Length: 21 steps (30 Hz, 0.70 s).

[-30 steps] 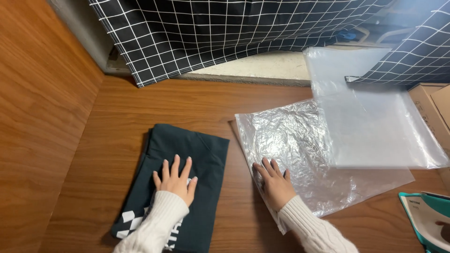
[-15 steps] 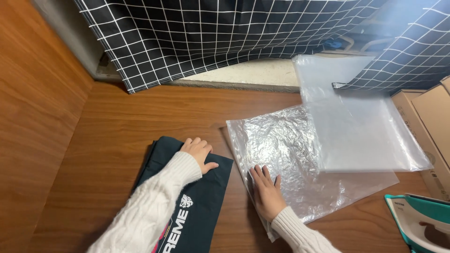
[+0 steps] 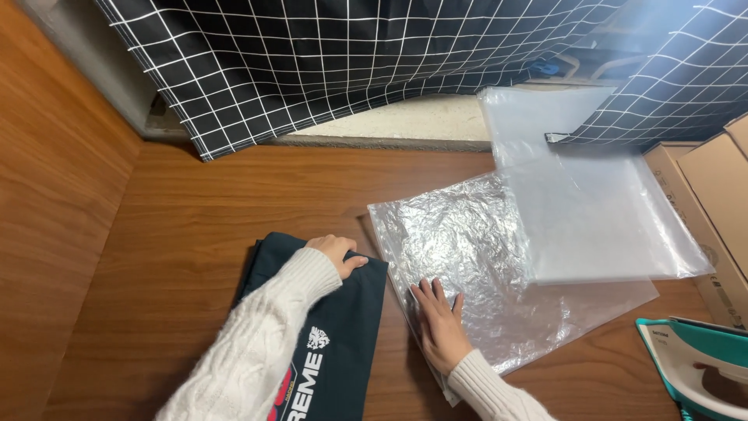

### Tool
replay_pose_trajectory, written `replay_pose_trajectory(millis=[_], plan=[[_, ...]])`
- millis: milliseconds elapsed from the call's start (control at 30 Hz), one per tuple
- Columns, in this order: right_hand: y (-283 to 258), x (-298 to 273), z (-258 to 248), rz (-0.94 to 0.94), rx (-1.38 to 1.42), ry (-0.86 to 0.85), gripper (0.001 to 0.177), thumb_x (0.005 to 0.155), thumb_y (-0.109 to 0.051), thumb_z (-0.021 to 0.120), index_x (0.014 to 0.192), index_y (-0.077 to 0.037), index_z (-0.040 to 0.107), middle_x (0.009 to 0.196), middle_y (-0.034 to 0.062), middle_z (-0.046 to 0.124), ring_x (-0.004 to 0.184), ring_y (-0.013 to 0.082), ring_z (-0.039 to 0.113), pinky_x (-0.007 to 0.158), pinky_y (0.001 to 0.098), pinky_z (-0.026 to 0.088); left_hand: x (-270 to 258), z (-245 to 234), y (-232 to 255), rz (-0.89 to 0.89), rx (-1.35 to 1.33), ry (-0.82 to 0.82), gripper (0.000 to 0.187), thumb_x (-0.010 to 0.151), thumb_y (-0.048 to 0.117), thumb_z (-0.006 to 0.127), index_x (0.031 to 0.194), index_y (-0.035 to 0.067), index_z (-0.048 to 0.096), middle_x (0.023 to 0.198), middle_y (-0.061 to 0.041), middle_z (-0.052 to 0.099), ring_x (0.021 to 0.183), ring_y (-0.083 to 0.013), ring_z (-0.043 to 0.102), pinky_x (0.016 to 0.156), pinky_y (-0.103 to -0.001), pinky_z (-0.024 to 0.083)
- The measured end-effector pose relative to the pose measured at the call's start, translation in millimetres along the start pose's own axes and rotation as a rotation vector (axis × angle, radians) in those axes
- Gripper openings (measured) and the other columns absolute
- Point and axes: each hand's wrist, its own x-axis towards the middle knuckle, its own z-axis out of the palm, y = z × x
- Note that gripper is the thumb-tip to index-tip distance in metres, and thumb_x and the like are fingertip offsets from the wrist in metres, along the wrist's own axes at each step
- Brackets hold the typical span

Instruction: Folding a black shirt and placing it inside a clear plastic bag for packaging.

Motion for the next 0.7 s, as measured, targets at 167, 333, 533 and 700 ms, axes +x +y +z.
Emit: replay_pose_trajectory(millis=[167,333,533,700], plan=[[-3.5,0.3,-4.4,0.007,0.119,0.059,0.052,0.080,0.006,0.031,0.130,-0.008,0.031,0.135,0.0200,0.033,0.131,0.0371,0.014,0.101,0.0596,-0.005,8.4,-7.6,18.1,-0.008,-0.042,0.031,0.040,0.084,0.050,0.043,0.093,0.015,0.061,0.094,-0.010,0.063,0.086,-0.0291,0.059,0.074,-0.042,0.045],[-6.6,-1.4,-7.5,-0.001,0.176,0.108,0.052,0.079,0.007,0.030,0.129,-0.007,0.032,0.133,0.0210,0.036,0.130,0.0379,0.018,0.102,0.0585,-0.005,33.9,-3.7,21.1,-0.038,-0.021,0.099,0.038,0.087,0.048,0.041,0.083,0.014,0.058,0.085,-0.010,0.063,0.080,-0.0305,0.060,0.070,-0.042,0.046],[-11.9,-7.5,-14.6,-0.044,0.174,0.118,0.048,0.085,0.001,0.031,0.131,-0.010,0.033,0.135,0.0192,0.036,0.130,0.0380,0.019,0.100,0.0601,-0.003,64.1,1.7,14.2,-0.155,-0.060,0.229,0.035,0.087,0.042,0.039,0.099,0.017,0.060,0.086,-0.013,0.065,0.083,-0.0321,0.060,0.073,-0.043,0.045],[-11.6,-15.2,-19.9,-0.031,0.215,0.048,0.068,0.072,0.011,0.036,0.136,-0.010,0.025,0.141,0.0146,0.027,0.133,0.0317,0.012,0.104,0.0527,-0.006,76.5,21.6,15.4,-0.270,0.024,0.423,0.037,0.090,0.042,0.037,0.079,0.016,0.061,0.075,-0.003,0.063,0.090,-0.0228,0.048,0.079,-0.039,0.027]])
